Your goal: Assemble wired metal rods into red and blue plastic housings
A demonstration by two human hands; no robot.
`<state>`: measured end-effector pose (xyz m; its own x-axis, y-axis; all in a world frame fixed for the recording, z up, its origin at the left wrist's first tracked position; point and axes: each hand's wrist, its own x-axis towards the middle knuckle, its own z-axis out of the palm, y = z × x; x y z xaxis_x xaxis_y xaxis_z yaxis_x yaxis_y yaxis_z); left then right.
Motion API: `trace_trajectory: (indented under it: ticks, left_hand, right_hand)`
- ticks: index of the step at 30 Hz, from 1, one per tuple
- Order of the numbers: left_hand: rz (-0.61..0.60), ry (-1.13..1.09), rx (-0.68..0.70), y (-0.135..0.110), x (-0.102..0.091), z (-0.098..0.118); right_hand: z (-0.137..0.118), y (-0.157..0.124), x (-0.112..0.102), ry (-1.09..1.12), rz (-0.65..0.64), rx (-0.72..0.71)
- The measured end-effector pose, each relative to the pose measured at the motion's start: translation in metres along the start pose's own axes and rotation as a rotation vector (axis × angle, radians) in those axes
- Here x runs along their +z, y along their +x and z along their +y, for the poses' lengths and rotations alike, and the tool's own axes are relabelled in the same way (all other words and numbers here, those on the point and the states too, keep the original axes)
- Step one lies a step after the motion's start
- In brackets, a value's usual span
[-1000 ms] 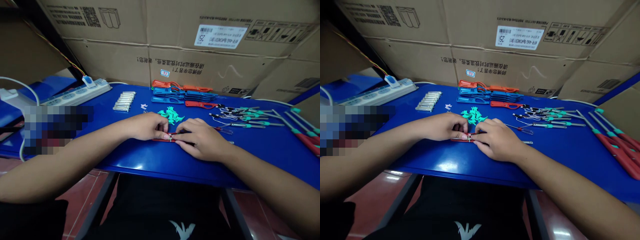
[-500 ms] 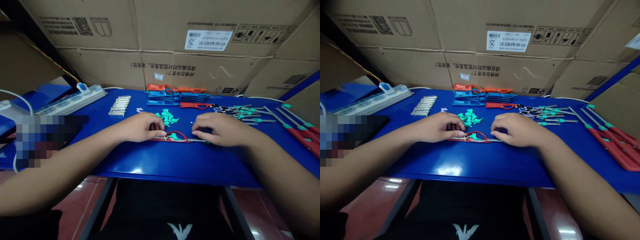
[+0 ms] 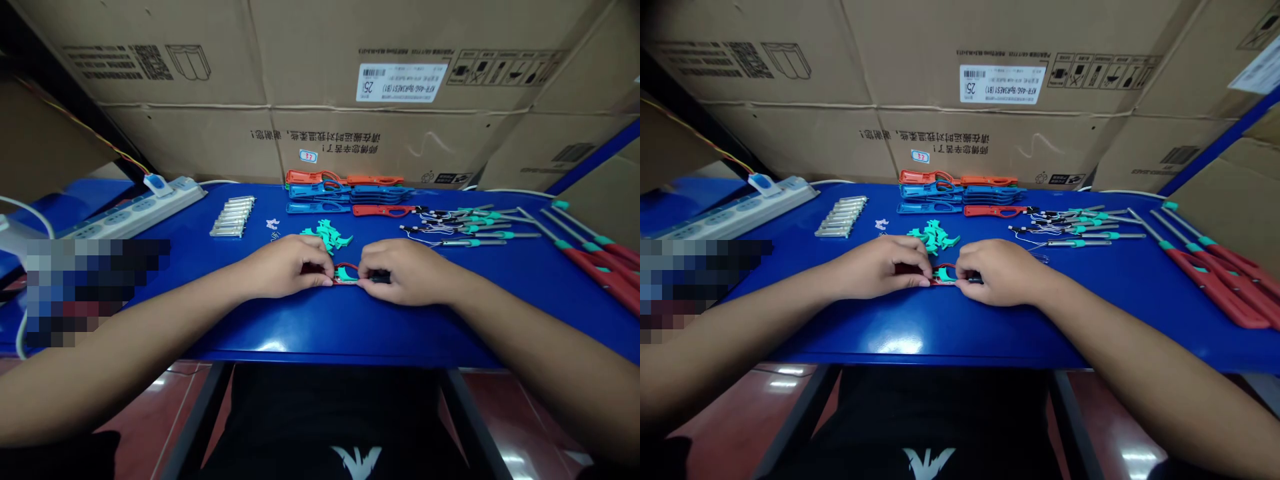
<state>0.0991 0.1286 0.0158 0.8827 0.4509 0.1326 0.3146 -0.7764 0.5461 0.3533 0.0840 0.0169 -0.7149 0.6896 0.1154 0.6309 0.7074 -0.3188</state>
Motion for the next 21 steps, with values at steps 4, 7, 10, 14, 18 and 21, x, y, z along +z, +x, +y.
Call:
trace_trajectory:
  ticks: [4, 7, 10, 14, 18, 21]
  left_hand:
    - [-0.008, -0.017, 0.001, 0.0000, 0.0009, -0.0020]
    - [-0.015, -0.035, 0.008, 0.0003, 0.0016, -0.0023]
    - [-0.011, -0.046, 0.009, 0.0006, 0.0020, -0.0025]
    - [-0.003, -0.052, -0.010, 0.0006, 0.0022, -0.0033]
    - [0.003, -0.049, -0.024, 0.0005, 0.0028, -0.0041]
    - [0.000, -0.040, -0.029, 0.0007, 0.0036, -0.0043]
  right_hand:
    - [0.0005, 0.0003, 0.0014, 0.024, 0.038, 0.042]
    - [0.0002, 0.0004, 0.0028, 0.002, 0.036, 0.031]
    - [0.0018, 0.0005, 0.0038, 0.002, 0.069, -0.023]
    - [0.0038, 0.0017, 0.0044, 0.011, 0.099, -0.046]
    - [0.0033, 0.0025, 0.0056, 0.013, 0.051, -0.023]
    - [0.0028, 0.0022, 0.0056, 0.044, 0.040, -0.007]
